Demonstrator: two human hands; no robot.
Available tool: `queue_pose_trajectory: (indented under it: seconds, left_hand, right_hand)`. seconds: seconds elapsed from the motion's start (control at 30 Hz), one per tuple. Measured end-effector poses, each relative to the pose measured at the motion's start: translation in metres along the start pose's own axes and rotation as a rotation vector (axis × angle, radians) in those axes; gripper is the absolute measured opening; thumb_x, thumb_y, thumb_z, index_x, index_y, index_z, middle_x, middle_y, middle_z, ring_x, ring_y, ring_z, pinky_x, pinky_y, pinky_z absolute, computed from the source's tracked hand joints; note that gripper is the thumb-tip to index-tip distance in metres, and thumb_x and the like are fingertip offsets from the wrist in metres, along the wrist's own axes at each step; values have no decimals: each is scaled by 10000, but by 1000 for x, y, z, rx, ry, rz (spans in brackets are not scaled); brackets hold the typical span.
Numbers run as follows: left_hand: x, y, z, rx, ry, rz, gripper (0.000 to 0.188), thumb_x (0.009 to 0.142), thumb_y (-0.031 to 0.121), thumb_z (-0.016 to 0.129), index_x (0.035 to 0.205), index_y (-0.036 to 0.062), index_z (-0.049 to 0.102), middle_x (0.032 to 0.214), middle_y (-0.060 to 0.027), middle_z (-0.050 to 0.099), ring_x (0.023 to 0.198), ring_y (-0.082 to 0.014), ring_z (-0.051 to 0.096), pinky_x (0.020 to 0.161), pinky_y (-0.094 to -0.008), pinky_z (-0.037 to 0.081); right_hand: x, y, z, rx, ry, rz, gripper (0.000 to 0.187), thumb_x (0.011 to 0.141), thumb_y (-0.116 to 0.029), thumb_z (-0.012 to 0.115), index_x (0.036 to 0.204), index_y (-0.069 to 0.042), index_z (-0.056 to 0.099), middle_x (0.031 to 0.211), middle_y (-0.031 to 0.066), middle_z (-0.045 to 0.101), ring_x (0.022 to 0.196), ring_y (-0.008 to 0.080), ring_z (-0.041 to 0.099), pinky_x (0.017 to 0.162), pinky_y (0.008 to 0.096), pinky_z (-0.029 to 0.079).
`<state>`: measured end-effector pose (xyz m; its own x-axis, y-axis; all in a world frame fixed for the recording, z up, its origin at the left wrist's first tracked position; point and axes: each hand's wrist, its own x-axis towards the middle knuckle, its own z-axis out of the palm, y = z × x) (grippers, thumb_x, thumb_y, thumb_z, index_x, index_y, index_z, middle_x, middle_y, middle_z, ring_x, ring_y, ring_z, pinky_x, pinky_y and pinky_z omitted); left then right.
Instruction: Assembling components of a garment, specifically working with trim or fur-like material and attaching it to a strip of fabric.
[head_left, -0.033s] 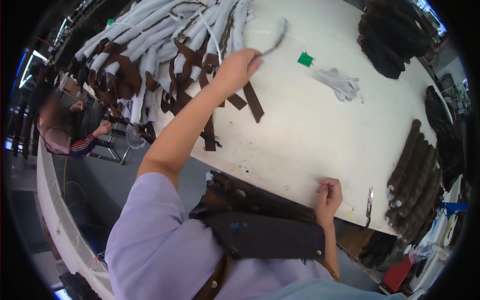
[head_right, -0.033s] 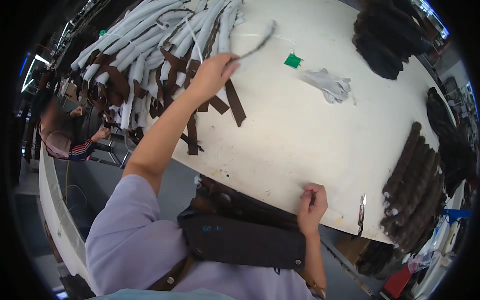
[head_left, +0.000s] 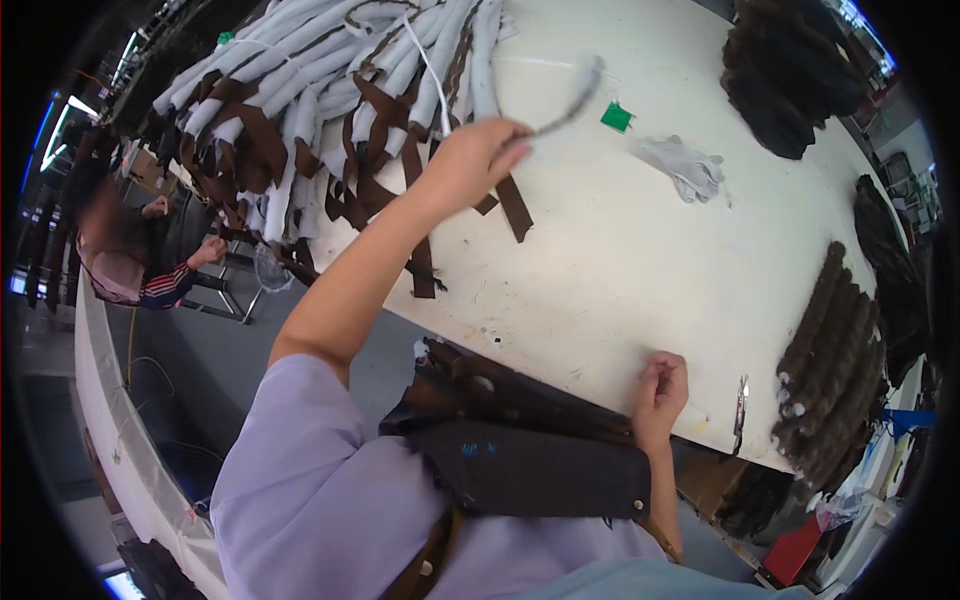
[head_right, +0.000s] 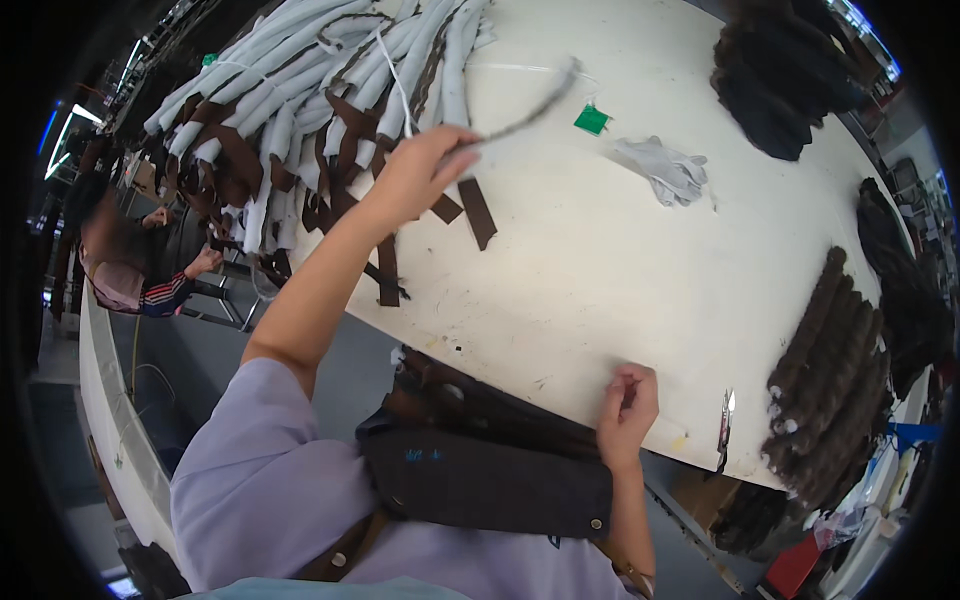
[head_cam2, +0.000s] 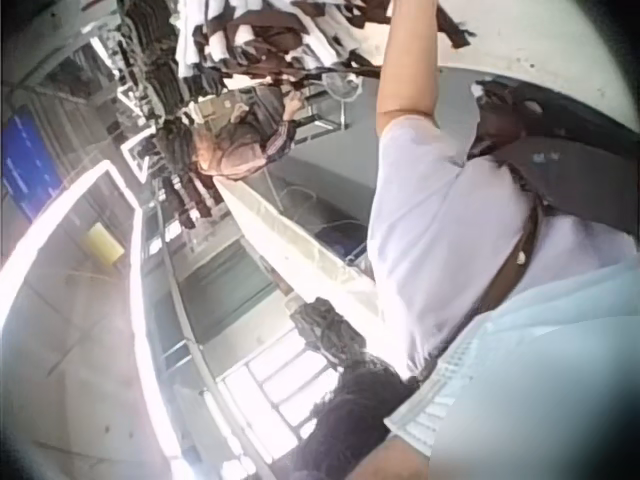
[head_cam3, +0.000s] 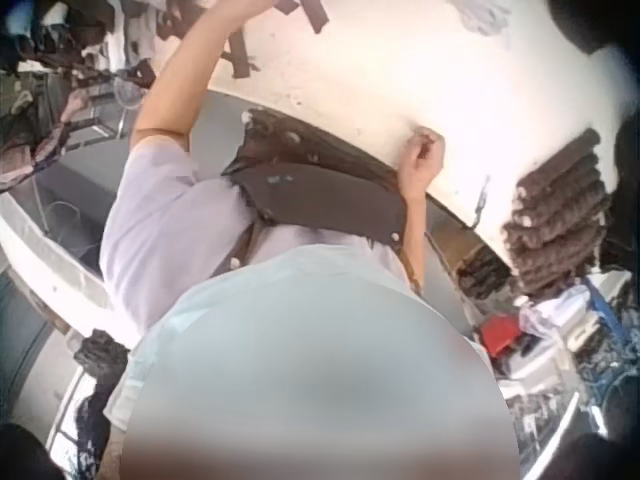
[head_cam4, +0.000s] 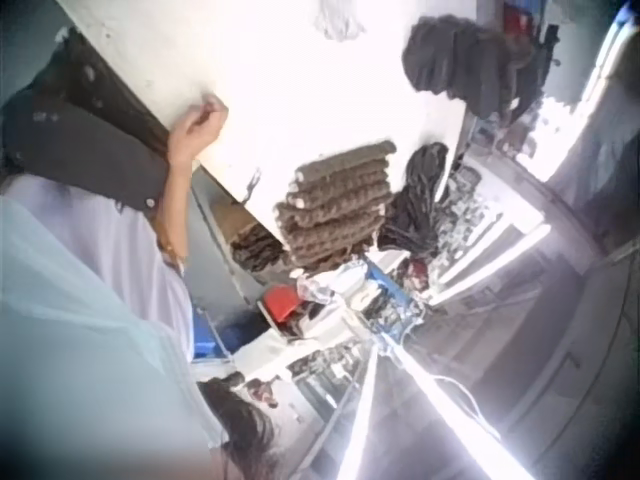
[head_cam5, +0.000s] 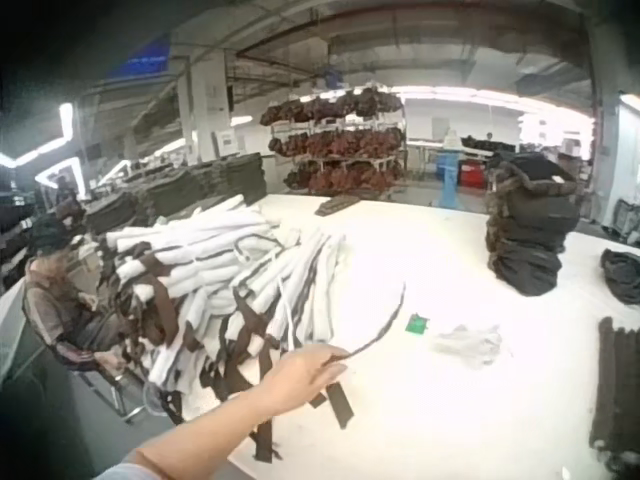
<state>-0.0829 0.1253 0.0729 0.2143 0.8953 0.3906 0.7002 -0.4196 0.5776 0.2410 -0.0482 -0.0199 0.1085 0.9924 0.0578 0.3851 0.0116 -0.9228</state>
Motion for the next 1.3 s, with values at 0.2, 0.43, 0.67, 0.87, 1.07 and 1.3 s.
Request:
queue_pose_trajectory:
  seconds: [0.2,0.43,0.67,0.87,1.07,1.3]
  left_hand:
    - [-118,46,-63,-453,-319,-150,198,829,136,589,982,12,603,851,-66,611,772,-151,571,678,-278,445]
    - [-119,13,-91,-1405,10,-353,458,876,375,523,1154,13,480,1071,-111,573,902,-176,593,765,-289,484]
    - [-120,52,36,-1223,-142,-533,534,888,283,516,1287,-18,330,1195,-135,498,1103,-207,491,908,-310,378]
    - [-139,71,95,-1728,-330,-862,361,904,264,480,1162,13,448,1154,-137,524,1070,-249,525,928,-392,422]
    - [-157,51,88,-2205,-267,-804,346,908,314,481,1107,33,447,880,-62,518,732,-151,508,682,-320,474]
    - [-118,99,61,-2367,-228,-826,165,856,106,521,980,-1,504,773,-62,491,811,-195,481,725,-306,412]
  right_hand:
    - [58,-55,18,-583,199,-609,576,711,-30,653,1241,-67,430,1135,100,508,1055,291,455,976,463,265]
    - [85,-60,25,-584,-233,-535,327,728,-137,672,1005,-26,540,933,139,593,903,297,547,787,335,423]
    - [26,-77,67,114,-629,209,403,788,-176,663,1102,-8,474,856,9,525,751,119,512,687,257,437]
    - [-8,-64,35,246,-728,181,476,734,-223,724,1102,-15,505,912,71,558,824,136,541,742,262,450]
    - [8,38,-120,-1363,227,-193,477,795,-230,592,1207,-32,457,1153,197,500,1137,343,415,967,437,302]
    - [18,67,-167,-1435,59,112,326,793,-114,469,1095,5,505,1056,241,534,958,419,517,803,453,427]
